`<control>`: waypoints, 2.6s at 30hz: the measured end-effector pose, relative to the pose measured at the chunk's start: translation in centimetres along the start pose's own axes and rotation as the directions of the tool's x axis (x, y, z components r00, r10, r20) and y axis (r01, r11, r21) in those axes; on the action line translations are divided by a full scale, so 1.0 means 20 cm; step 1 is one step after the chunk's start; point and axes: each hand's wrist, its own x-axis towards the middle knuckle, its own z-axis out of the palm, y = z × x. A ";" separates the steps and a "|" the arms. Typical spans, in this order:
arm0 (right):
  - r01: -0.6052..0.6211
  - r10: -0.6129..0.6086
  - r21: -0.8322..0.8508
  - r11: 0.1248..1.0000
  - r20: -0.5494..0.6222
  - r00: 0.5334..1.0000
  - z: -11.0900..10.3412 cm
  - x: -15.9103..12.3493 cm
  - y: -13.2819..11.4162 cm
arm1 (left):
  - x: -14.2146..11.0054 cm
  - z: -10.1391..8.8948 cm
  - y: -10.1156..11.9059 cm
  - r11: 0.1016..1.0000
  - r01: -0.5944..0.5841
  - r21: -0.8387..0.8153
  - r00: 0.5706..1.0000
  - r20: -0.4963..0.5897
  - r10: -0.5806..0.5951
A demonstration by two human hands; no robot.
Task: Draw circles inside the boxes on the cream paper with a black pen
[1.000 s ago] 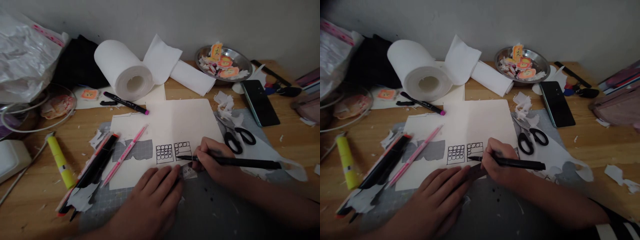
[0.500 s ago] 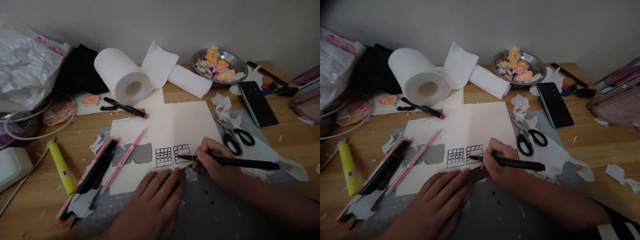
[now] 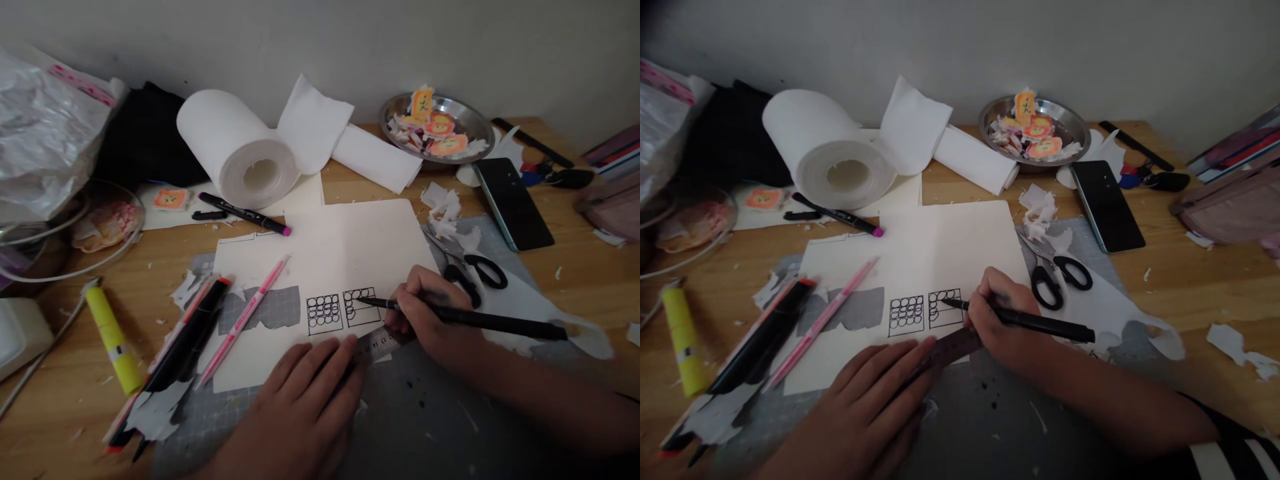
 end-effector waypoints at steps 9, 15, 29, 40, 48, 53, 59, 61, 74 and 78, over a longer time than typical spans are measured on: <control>0.018 -0.016 -0.045 0.999 0.057 0.998 0.00 0.00 -0.01 | 0.00 0.00 0.00 0.999 0.011 -0.036 1.000 0.017 -0.010; -0.004 0.004 0.008 1.000 -0.004 1.000 0.00 -0.01 -0.01 | 0.00 -0.01 0.00 0.999 0.008 -0.038 1.000 0.009 -0.008; 0.030 -0.030 0.033 0.999 0.004 1.000 0.00 -0.01 -0.02 | 0.00 0.00 0.01 0.999 0.019 -0.035 1.000 0.020 -0.018; 0.009 -0.006 -0.030 1.000 0.083 0.997 -0.01 0.00 -0.01 | 0.00 -0.01 0.00 0.998 0.017 -0.052 1.000 0.016 -0.016; 0.020 -0.020 0.003 1.000 0.004 1.000 -0.01 0.00 -0.01 | 0.00 0.00 0.00 1.000 -0.006 -0.017 1.000 0.009 0.006; 0.005 -0.004 0.016 1.000 -0.030 1.000 0.00 -0.01 -0.02 | 0.00 0.00 0.00 1.000 0.001 -0.020 1.000 -0.009 -0.001; 0.017 -0.018 0.036 0.999 0.023 1.000 -0.01 0.00 -0.02 | 0.01 0.00 0.01 0.999 0.023 -0.046 1.000 -0.001 -0.023; 0.012 -0.014 0.049 0.999 0.026 1.000 -0.01 0.00 -0.02 | 0.01 0.00 0.01 0.998 0.029 -0.049 1.000 0.004 -0.029; 0.016 -0.015 -0.006 1.000 0.106 0.994 -0.01 0.00 -0.04 | 0.01 0.00 0.00 0.998 0.017 -0.052 1.000 -0.007 -0.017; 0.011 -0.009 -0.014 1.000 0.117 0.993 -0.02 0.00 -0.04 | 0.01 0.00 0.00 0.999 0.011 -0.047 1.000 -0.009 -0.011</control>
